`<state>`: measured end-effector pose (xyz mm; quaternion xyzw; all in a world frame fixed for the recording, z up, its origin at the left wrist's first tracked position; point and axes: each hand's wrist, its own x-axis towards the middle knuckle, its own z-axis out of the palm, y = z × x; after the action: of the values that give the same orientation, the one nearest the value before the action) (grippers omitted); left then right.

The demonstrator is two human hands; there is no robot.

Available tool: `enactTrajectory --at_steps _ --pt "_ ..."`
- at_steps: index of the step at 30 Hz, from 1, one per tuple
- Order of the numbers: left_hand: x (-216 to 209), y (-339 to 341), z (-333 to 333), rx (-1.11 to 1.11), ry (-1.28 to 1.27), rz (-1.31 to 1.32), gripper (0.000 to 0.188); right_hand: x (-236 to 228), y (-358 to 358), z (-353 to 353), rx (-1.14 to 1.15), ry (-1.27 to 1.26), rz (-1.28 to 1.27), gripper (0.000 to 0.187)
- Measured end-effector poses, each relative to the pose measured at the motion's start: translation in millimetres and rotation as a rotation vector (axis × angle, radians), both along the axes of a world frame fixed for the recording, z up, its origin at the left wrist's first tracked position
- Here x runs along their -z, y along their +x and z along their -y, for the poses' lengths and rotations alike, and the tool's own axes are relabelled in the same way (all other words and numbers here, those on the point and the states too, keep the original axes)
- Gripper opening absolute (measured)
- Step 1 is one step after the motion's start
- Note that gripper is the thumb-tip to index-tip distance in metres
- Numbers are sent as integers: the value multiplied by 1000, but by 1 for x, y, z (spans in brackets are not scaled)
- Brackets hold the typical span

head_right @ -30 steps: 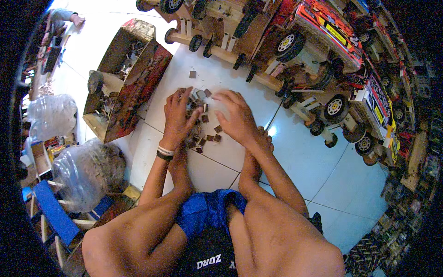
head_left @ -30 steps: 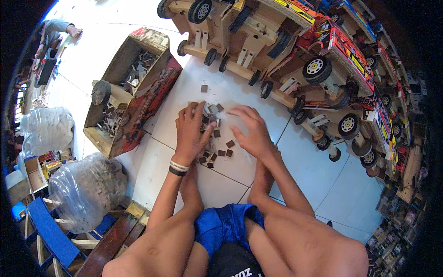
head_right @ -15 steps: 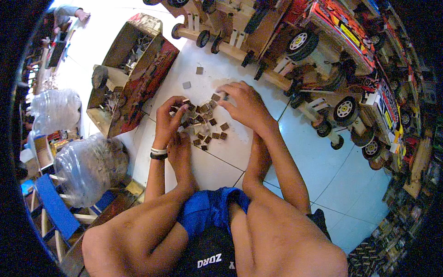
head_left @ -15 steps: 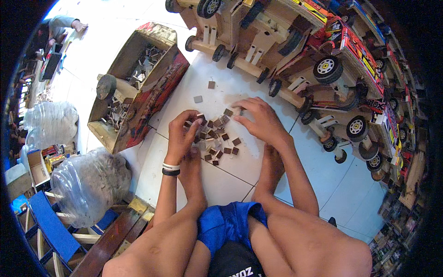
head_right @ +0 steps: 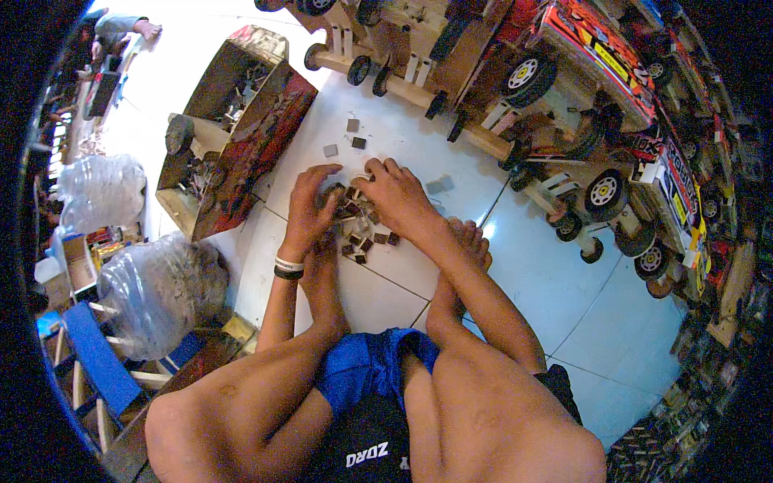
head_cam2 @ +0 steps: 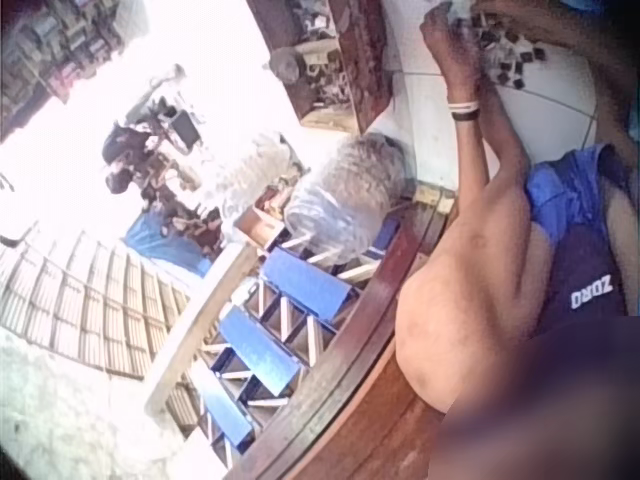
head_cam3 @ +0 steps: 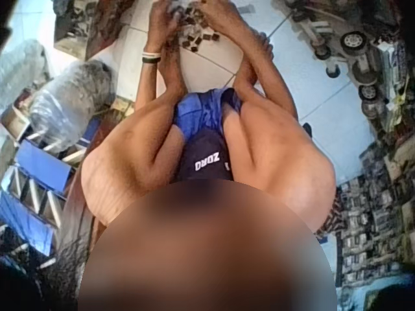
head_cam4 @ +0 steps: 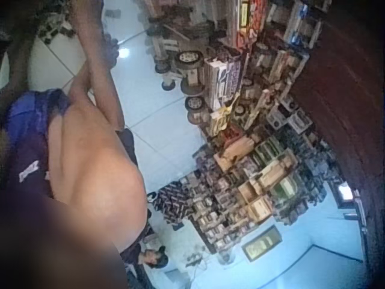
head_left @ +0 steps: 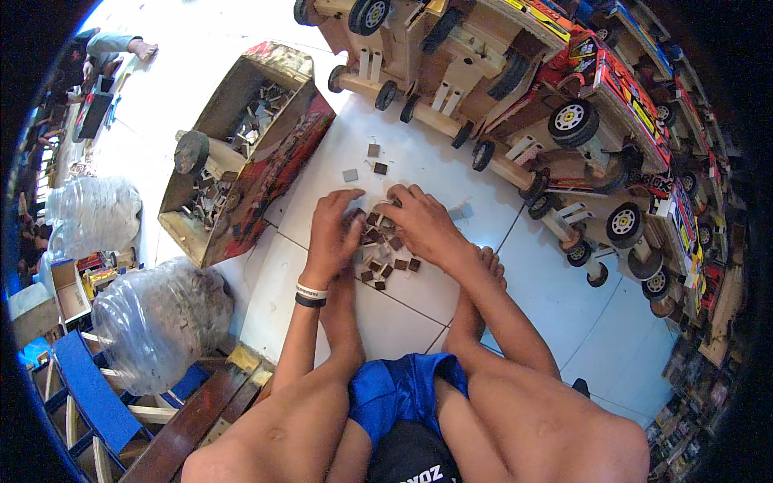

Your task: The person sits on the floor sorting small wooden blocks and then uses a hammer to attach them to wooden toy car bodies. The person repeatedly picks up blocks, positions them on the toy chassis, and taps them into place with a hammer.

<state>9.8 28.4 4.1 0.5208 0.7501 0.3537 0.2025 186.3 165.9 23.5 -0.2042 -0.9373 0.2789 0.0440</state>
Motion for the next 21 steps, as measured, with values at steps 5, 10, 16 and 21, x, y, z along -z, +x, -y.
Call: enactTrajectory --at_steps 5,10,16,21 --pt "2 10 10 169 -78 52 53 16 8 -10 41 -317 -53 42" --pt "-1 22 6 121 -55 175 42 13 21 -13 106 -611 -90 43" --pt "-12 25 2 210 -152 -74 29 -3 41 -8 253 -789 -93 38" --pt "-18 30 0 289 -177 -130 32 -13 51 -11 -67 -576 69 31"
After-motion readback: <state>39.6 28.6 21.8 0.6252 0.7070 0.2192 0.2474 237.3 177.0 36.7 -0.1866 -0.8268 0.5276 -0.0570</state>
